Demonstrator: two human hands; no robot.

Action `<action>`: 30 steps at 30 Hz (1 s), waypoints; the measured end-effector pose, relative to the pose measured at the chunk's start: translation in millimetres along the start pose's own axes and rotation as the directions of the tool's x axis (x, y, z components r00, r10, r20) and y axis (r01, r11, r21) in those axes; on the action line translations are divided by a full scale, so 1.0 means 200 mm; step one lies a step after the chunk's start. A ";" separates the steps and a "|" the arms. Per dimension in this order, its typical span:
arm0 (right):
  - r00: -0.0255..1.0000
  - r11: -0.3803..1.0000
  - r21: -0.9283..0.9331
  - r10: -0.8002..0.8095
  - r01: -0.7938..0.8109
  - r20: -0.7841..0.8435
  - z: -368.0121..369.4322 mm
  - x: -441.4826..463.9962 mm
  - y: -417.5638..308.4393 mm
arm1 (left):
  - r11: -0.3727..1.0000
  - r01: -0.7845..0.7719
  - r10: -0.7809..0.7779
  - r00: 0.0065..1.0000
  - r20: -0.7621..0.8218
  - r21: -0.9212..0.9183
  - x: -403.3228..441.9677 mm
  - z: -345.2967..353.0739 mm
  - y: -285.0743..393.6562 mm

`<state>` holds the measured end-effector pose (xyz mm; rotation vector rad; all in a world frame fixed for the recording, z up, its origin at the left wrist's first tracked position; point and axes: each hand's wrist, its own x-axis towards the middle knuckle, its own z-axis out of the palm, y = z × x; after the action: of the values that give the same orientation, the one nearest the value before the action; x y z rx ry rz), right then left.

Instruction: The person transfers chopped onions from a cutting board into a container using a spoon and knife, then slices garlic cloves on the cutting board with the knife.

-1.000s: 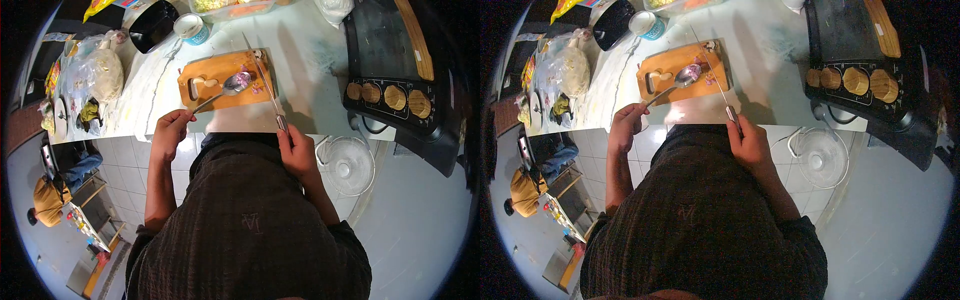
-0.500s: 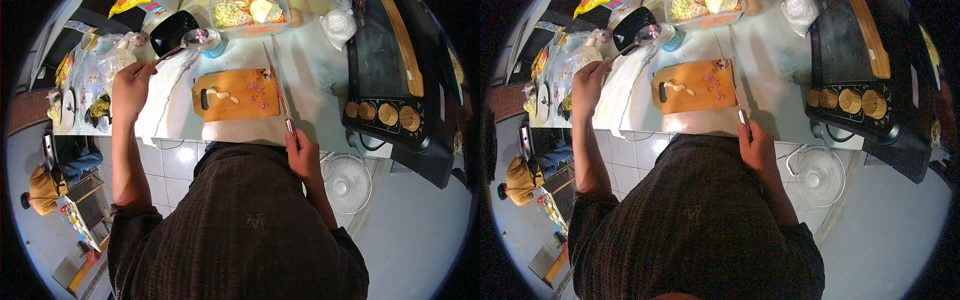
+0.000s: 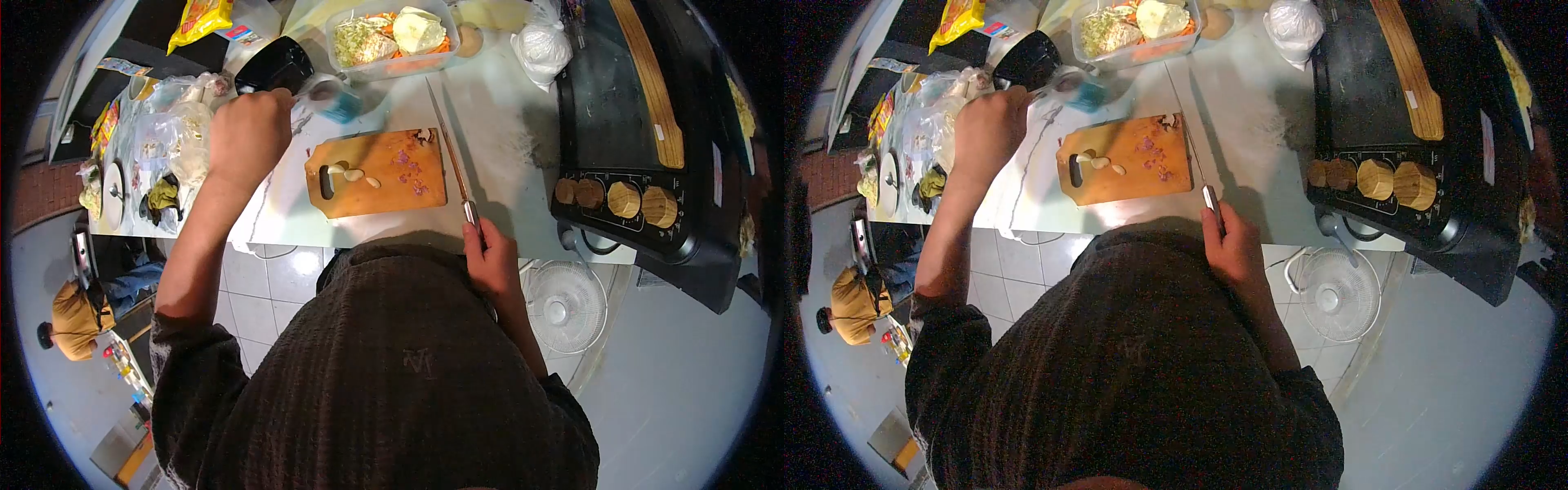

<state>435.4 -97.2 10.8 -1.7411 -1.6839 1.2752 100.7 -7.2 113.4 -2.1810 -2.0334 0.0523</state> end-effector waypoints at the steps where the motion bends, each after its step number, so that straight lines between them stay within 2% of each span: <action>1: 1.000 1.000 -0.003 -0.001 0.001 0.014 -0.01 0.01 0.00 | 0.999 -0.001 0.000 1.000 0.019 0.045 0.01 0.00 0.00; 4: 1.000 1.000 -0.007 -0.014 0.014 0.026 0.00 0.04 0.04 | 0.998 -0.066 0.066 0.998 -0.022 -0.020 0.02 0.00 -0.02; 11: 0.999 1.000 -0.025 0.005 -0.003 0.046 -0.01 0.06 0.06 | 0.997 -0.080 0.079 0.997 0.025 0.004 0.01 0.01 0.00; 13: 0.999 0.999 -0.028 -0.022 0.022 0.027 -0.02 0.05 0.06 | 1.000 -0.002 0.002 1.000 -0.021 0.026 0.00 -0.02 0.03; 20: 1.000 1.000 0.025 -0.006 0.006 0.009 -0.01 0.04 0.08 | 0.999 0.049 -0.050 0.996 -0.069 -0.021 -0.07 -0.06 -0.05; 22: 1.000 0.999 0.038 -0.031 0.031 0.001 -0.01 0.03 0.08 | 0.988 0.088 -0.102 0.989 -0.110 -0.128 -0.09 -0.10 -0.07; 25: 0.999 1.000 0.005 -0.017 0.017 0.045 -0.01 0.04 0.14 | 0.974 0.141 -0.160 0.982 -0.097 -0.175 -0.13 -0.13 -0.11; 30: 1.000 1.000 0.024 -0.007 0.007 0.020 -0.01 0.01 0.12 | 0.934 0.228 -0.267 0.957 -0.114 -0.274 -0.21 -0.16 -0.12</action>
<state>450.5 -99.9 -8.2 -1.7122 -1.6775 1.3091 78.5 -51.1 145.1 -1.9681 -2.3182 -0.4175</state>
